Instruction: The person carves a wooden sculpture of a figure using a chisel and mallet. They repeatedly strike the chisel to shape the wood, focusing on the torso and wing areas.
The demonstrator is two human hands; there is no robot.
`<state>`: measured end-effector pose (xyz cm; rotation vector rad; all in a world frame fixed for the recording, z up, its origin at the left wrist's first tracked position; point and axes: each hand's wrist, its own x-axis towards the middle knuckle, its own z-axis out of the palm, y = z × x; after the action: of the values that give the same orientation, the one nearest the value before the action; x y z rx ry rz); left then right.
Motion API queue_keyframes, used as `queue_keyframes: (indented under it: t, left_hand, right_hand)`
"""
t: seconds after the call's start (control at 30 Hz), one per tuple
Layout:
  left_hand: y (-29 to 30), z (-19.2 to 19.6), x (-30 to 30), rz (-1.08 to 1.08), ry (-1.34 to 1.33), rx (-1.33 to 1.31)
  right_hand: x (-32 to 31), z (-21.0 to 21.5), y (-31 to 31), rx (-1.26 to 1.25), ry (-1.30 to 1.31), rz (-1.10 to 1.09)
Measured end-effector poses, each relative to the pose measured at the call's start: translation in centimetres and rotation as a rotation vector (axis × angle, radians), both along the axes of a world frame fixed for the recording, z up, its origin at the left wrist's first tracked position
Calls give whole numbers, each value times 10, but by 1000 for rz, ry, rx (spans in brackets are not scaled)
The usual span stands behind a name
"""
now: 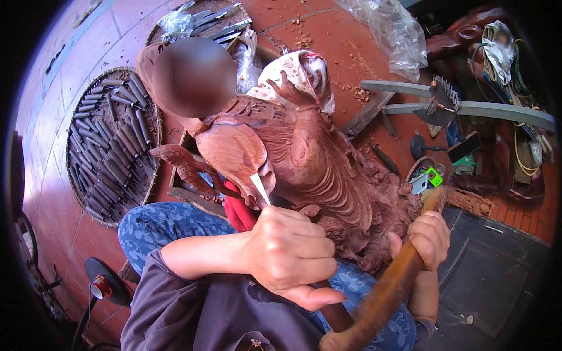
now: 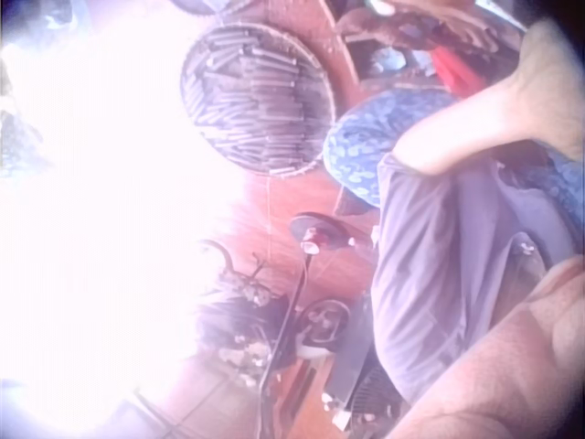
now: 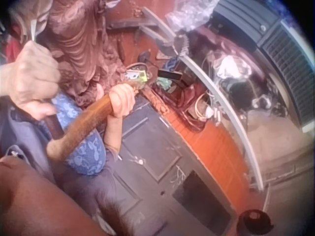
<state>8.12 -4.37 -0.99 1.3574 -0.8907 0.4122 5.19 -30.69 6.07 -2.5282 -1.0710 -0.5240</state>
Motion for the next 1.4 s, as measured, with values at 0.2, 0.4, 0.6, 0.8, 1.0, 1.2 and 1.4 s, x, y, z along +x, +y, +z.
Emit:
queue_keyframes:
  t: [0.2, 0.4, 0.6, 0.8, 1.0, 1.2, 1.4]
  left_hand:
    - [2, -1, 0, -31, -3, 23]
    - [6, 0, 0, -48, 4, 74]
    - [9, 1, 2, -78, 20, 87]
    - [10, 0, 5, -86, 10, 98]
    - [11, -4, 6, -68, -48, 69]
    - [11, -7, 4, -38, -53, 76]
    - [13, -5, 7, -53, -73, 160]
  right_hand:
    - [-1, -1, -1, -47, -9, -9]
    - [0, -3, -3, 24, -8, 42]
    - [-2, 1, -4, 58, 16, 89]
    - [0, -1, -7, 29, 0, 71]
    - [-1, 0, -9, -105, -119, -32]
    - [2, -20, -20, -36, -120, 15]
    - [5, -24, -18, -32, -105, 18]
